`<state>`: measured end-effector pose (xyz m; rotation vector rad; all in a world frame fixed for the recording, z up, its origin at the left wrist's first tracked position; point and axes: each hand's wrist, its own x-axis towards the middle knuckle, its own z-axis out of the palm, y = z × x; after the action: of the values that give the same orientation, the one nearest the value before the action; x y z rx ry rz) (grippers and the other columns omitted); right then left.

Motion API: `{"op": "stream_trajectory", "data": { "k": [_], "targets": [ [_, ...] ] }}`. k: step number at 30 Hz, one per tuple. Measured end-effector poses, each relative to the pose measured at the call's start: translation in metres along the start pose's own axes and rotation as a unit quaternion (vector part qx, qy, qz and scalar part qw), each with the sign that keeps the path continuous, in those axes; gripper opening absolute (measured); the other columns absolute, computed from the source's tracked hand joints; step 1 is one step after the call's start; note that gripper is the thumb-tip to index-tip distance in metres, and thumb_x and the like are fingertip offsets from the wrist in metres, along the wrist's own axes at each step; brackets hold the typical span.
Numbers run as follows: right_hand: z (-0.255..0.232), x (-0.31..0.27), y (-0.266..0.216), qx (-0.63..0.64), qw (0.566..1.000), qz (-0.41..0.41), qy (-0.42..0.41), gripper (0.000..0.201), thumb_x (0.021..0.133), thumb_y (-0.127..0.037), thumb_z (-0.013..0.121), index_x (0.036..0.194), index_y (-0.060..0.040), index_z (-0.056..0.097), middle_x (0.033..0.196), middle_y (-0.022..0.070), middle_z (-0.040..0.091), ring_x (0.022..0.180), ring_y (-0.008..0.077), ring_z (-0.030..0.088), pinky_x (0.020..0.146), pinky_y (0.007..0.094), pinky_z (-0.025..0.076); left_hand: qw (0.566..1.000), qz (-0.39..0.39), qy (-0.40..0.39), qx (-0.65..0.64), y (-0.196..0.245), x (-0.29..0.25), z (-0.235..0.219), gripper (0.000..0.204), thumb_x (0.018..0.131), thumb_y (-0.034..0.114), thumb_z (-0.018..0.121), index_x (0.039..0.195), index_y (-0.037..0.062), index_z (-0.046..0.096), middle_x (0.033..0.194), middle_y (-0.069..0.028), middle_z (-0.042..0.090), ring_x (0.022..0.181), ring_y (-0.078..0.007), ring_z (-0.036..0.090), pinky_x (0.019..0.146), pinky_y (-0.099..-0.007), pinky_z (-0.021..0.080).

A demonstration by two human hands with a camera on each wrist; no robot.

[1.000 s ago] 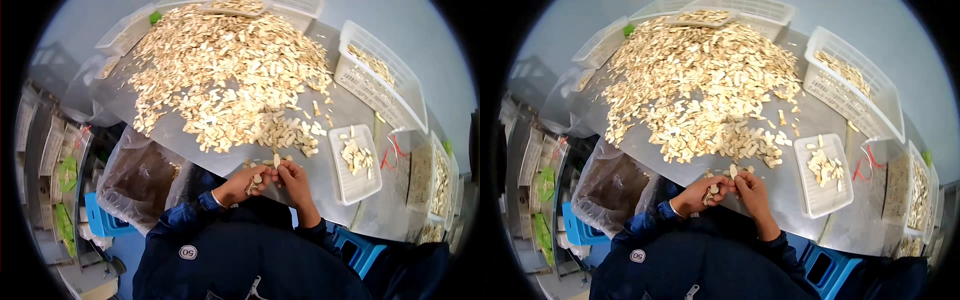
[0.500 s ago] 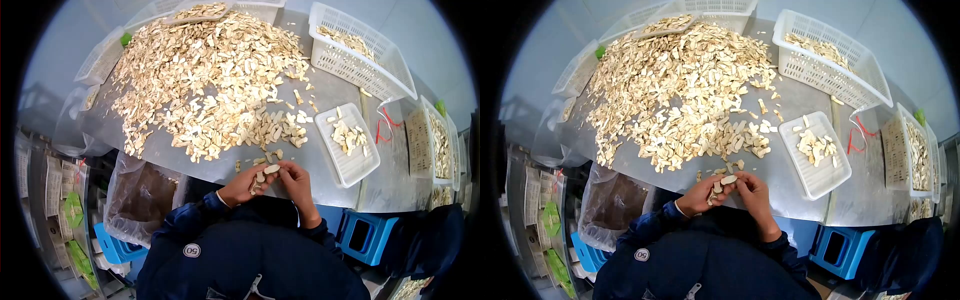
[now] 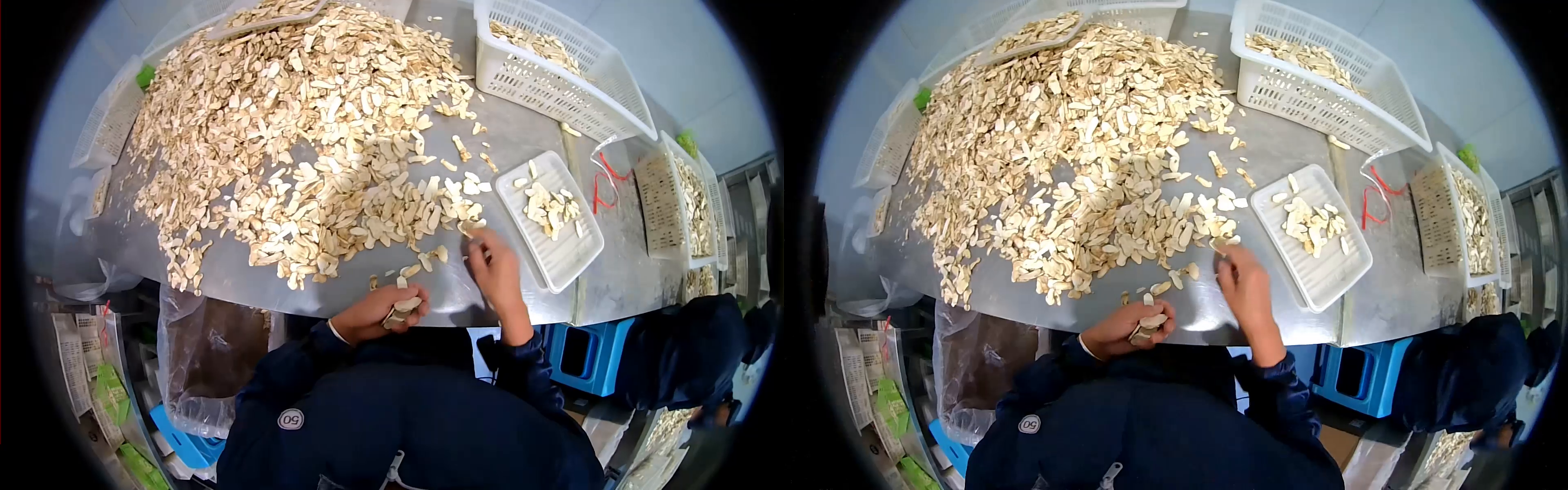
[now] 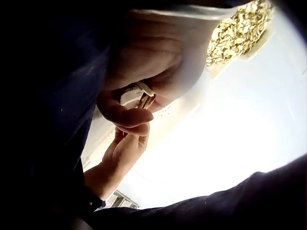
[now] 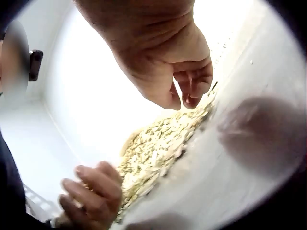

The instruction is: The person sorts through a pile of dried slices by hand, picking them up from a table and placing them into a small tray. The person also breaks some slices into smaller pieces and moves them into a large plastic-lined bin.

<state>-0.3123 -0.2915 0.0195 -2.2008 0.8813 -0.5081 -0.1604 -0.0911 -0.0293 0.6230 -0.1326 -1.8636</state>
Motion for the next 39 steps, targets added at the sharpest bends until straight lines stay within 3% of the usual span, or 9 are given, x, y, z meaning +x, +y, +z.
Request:
{"op": "stream_trajectory", "data": {
  "k": [3,9,11,13,18,21,24,28,39],
  "targets": [
    [0.001,0.025,0.018,-0.117,0.979,-0.14,0.092,0.023,0.084,-0.002,0.067,0.107,-0.0036,0.07,0.107,0.0159,0.068,0.091,0.0379,0.063,0.081,0.0408,0.053,0.999,-0.023,-0.028,0.027,-0.004,-0.001,-0.015,0.025,0.106,0.026,0.048,0.115,0.0038,0.055,0.098,-0.0073,0.061,0.073,-0.0097,0.057,0.049,-0.0198,0.042],
    [0.002,0.029,0.029,-0.168,0.974,-0.143,0.054,0.019,0.084,-0.002,0.07,0.104,-0.0023,0.07,0.106,0.0115,0.069,0.09,0.0294,0.065,0.081,0.0384,0.053,0.999,-0.025,-0.018,0.029,0.0,-0.002,-0.017,0.023,0.105,0.024,0.05,0.115,0.0039,0.056,0.099,-0.0073,0.062,0.072,-0.0082,0.057,0.049,-0.0183,0.041],
    [-0.002,0.024,0.023,-0.012,0.999,0.037,-0.028,0.016,0.089,-0.005,0.069,0.104,-0.0023,0.07,0.103,0.0067,0.069,0.085,0.0201,0.064,0.077,0.0327,0.052,1.0,-0.019,-0.002,0.019,0.003,0.001,-0.016,0.022,0.105,0.023,0.049,0.113,0.004,0.056,0.097,-0.0068,0.061,0.071,-0.008,0.056,0.048,-0.0189,0.041],
    [-0.004,0.019,0.02,0.156,0.971,0.159,-0.088,0.014,0.094,-0.009,0.067,0.106,-0.0024,0.07,0.099,0.0031,0.067,0.08,0.0123,0.062,0.072,0.0269,0.051,1.0,-0.01,0.004,0.007,0.009,0.003,-0.012,0.021,0.106,0.023,0.048,0.111,0.0042,0.057,0.095,-0.0059,0.061,0.069,-0.0078,0.055,0.049,-0.0196,0.041],
    [-0.001,0.003,0.017,0.543,0.791,0.24,-0.151,0.02,0.1,-0.009,0.059,0.118,-0.0027,0.065,0.1,0.0009,0.066,0.078,0.0076,0.058,0.069,0.0204,0.047,1.0,0.024,0.011,0.014,0.017,0.014,-0.009,0.02,0.106,0.022,0.048,0.107,0.0054,0.057,0.092,-0.0035,0.059,0.066,-0.0064,0.052,0.048,-0.0194,0.04],
    [0.006,-0.005,0.017,0.62,0.731,0.233,-0.165,0.021,0.1,-0.007,0.058,0.119,-0.0015,0.064,0.101,0.0012,0.065,0.079,0.0078,0.058,0.069,0.0201,0.046,0.999,0.031,0.034,0.01,0.016,0.017,-0.007,0.017,0.105,0.022,0.05,0.106,0.0062,0.058,0.092,-0.0025,0.059,0.065,-0.0061,0.051,0.048,-0.0192,0.038],
    [0.013,-0.013,0.013,0.582,0.758,0.249,-0.154,0.023,0.1,-0.013,0.061,0.12,-0.0003,0.064,0.096,0.0009,0.065,0.075,0.0068,0.057,0.067,0.0202,0.047,0.998,0.04,0.042,0.022,0.014,0.015,-0.007,0.017,0.104,0.023,0.054,0.109,0.0066,0.057,0.091,-0.0012,0.059,0.066,-0.0058,0.053,0.049,-0.02,0.039],
    [0.025,-0.03,0.008,0.361,0.902,0.156,-0.179,0.021,0.097,-0.006,0.065,0.118,-0.0024,0.067,0.097,-0.0028,0.066,0.081,0.0046,0.057,0.075,0.0214,0.048,0.997,0.066,0.041,0.03,0.012,0.014,-0.004,0.021,0.104,0.027,0.057,0.114,0.0086,0.057,0.09,0.0021,0.058,0.068,-0.0048,0.052,0.05,-0.019,0.037],
    [0.02,-0.038,-0.031,0.162,0.977,0.031,-0.132,0.018,0.091,-0.005,0.072,0.109,-0.0031,0.07,0.086,0.0026,0.064,0.071,0.0073,0.057,0.064,0.024,0.047,0.992,0.07,0.086,0.054,0.011,0.01,0.003,0.026,0.105,0.029,0.057,0.124,0.0109,0.056,0.089,0.0057,0.054,0.072,-0.0027,0.047,0.056,-0.0193,0.033]
  ]
}}
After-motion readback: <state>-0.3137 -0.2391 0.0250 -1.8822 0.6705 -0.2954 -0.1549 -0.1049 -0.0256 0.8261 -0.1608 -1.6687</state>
